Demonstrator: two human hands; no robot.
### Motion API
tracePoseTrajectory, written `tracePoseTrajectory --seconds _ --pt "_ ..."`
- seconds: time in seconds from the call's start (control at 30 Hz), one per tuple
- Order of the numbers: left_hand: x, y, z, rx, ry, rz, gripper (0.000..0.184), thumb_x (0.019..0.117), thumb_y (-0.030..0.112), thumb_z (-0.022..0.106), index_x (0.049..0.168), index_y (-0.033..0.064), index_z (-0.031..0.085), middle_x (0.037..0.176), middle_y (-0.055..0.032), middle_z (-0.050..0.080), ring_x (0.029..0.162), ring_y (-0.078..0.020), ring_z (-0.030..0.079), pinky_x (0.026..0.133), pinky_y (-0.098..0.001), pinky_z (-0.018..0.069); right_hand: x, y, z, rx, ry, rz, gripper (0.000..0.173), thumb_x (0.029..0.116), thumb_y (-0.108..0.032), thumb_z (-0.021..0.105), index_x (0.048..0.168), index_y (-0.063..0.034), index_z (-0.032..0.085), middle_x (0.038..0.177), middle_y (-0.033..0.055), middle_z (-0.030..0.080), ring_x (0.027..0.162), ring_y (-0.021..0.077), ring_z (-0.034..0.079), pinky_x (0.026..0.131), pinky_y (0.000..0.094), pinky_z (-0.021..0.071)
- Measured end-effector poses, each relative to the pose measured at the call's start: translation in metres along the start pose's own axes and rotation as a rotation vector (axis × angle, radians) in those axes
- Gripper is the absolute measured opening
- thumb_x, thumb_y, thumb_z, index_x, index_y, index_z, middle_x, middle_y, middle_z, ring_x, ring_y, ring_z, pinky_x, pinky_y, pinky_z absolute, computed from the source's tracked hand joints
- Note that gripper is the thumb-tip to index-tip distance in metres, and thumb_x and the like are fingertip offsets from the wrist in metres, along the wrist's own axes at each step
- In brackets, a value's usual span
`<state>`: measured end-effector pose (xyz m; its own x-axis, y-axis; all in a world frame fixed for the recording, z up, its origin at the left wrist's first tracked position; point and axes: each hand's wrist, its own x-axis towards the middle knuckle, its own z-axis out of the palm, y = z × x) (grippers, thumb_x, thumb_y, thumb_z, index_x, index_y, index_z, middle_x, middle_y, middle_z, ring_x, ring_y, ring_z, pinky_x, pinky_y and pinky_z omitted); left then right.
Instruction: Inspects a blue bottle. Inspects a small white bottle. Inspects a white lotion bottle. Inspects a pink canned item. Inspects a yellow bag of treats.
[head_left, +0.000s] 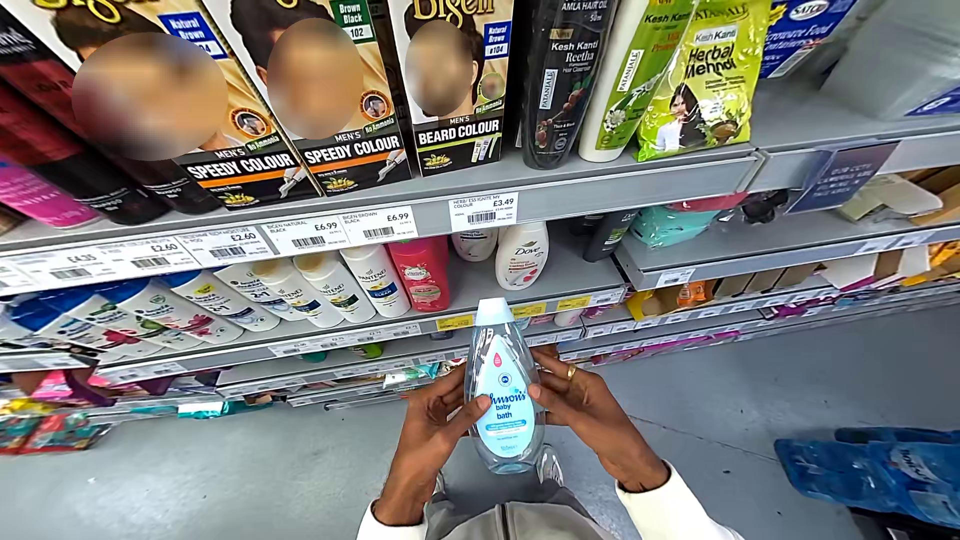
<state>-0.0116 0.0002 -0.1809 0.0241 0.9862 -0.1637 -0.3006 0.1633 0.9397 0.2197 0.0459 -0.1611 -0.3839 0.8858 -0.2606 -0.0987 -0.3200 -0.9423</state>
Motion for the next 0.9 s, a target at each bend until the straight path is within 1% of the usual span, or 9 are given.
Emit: tracePoseTrajectory --seconds 0.1,0.17,0.23,0.33,0.43,0.5,0.6,0.73,0.9 --pt "0.002 -0.022 -0.007 0.152 0.014 0.044 0.052 0.0892 0.008 0.076 0.136 -0.0073 0.06 0.119 -0.0172 0.073 0.105 -0.0286 0.073 0.091 -0.0409 0.063 0.005 0.024 0.0 -0.12 0.019 -0.005 0.056 0.0937 -0.02 0.075 0.141 0.0015 0.056 0.12 0.0109 0.074 0.106 0.0235 0.073 0.091 0.0388 0.0636" --pt "0.002 -0.038 -0.011 0.193 0.006 0.035 0.051 0.0886 0.008 0.077 0.135 -0.0071 0.061 0.118 -0.0157 0.074 0.104 -0.027 0.074 0.092 -0.0404 0.0623 0.008 0.042 0.001 -0.14 0.038 0.03 0.054 0.0909 -0.022 0.079 0.136 0.0007 0.062 0.116 0.0097 0.075 0.103 0.0216 0.074 0.089 0.0375 0.0639" --pt "-0.001 -0.051 -0.013 0.196 0.006 -0.019 0.05 0.0889 0.009 0.077 0.135 -0.0056 0.062 0.116 -0.0145 0.075 0.102 -0.0256 0.074 0.092 -0.0395 0.0626 0.012 0.06 -0.001 -0.162 0.035 0.079 0.051 0.0896 -0.024 0.08 0.132 -0.0009 0.064 0.112 0.0082 0.076 0.099 0.0199 0.075 0.086 0.0366 0.0644" --pt "-0.006 -0.069 -0.014 0.172 0.036 -0.159 0.05 0.0921 0.009 0.074 0.138 -0.0038 0.059 0.114 -0.0135 0.075 0.1 -0.024 0.075 0.088 -0.039 0.0636 0.019 0.084 -0.006 -0.153 0.022 0.187 0.048 0.0897 -0.028 0.08 0.129 -0.0029 0.067 0.105 0.008 0.078 0.092 0.02 0.076 0.076 0.037 0.0651" --pt "-0.007 -0.087 -0.018 0.202 0.072 -0.224 0.056 0.0921 0.011 0.073 0.143 -0.0026 0.054 0.119 -0.0129 0.073 0.105 -0.0216 0.073 0.093 -0.0381 0.0618 0.03 0.104 -0.007 -0.15 0.018 0.244 0.042 0.0922 -0.029 0.077 0.124 -0.0042 0.068 0.099 0.0077 0.078 0.087 0.0197 0.076 0.071 0.0366 0.0639" --pt "-0.011 -0.095 -0.023 0.245 0.109 -0.232 0.065 0.0897 0.016 0.076 0.147 -0.0026 0.049 0.127 -0.0138 0.07 0.111 -0.0214 0.071 0.097 -0.0379 0.0593 0.041 0.117 -0.008 -0.146 0.026 0.248 0.039 0.0936 -0.028 0.076 0.122 -0.0028 0.069 0.097 0.0086 0.078 0.086 0.0197 0.076 0.073 0.0369 0.064" --pt "-0.021 -0.094 -0.032 0.284 0.204 -0.29 0.075 0.0878 0.024 0.077 0.151 -0.0002 0.044 0.14 -0.0175 0.06 0.121 -0.0258 0.065 0.098 -0.0405 0.0569 0.067 0.14 -0.015 -0.203 0.055 0.221 0.038 0.0947 -0.028 0.074 0.122 -0.002 0.068 0.099 0.0086 0.077 0.089 0.0181 0.075 0.081 0.0368 0.0633" --pt "-0.037 -0.092 -0.039 0.218 0.294 -0.296 0.079 0.0872 0.026 0.077 0.153 0.0023 0.041 0.142 -0.0173 0.059 0.12 -0.0279 0.065 0.095 -0.0434 0.0589 0.108 0.157 -0.027 -0.343 0.084 0.151 0.042 0.0935 -0.028 0.074 0.126 -0.0015 0.066 0.105 0.0079 0.077 0.096 0.0138 0.074 0.091 0.0342 0.0603" --pt "-0.061 -0.089 -0.04 0.101 0.388 -0.288 0.074 0.0921 0.018 0.072 0.155 0.0027 0.037 0.142 -0.0176 0.059 0.12 -0.0298 0.066 0.092 -0.0469 0.0608 0.154 0.168 -0.034 -0.46 0.071 0.042 0.046 0.0936 -0.027 0.075 0.13 -0.0006 0.065 0.112 0.0097 0.076 0.104 0.0152 0.073 0.098 0.036 0.0574"
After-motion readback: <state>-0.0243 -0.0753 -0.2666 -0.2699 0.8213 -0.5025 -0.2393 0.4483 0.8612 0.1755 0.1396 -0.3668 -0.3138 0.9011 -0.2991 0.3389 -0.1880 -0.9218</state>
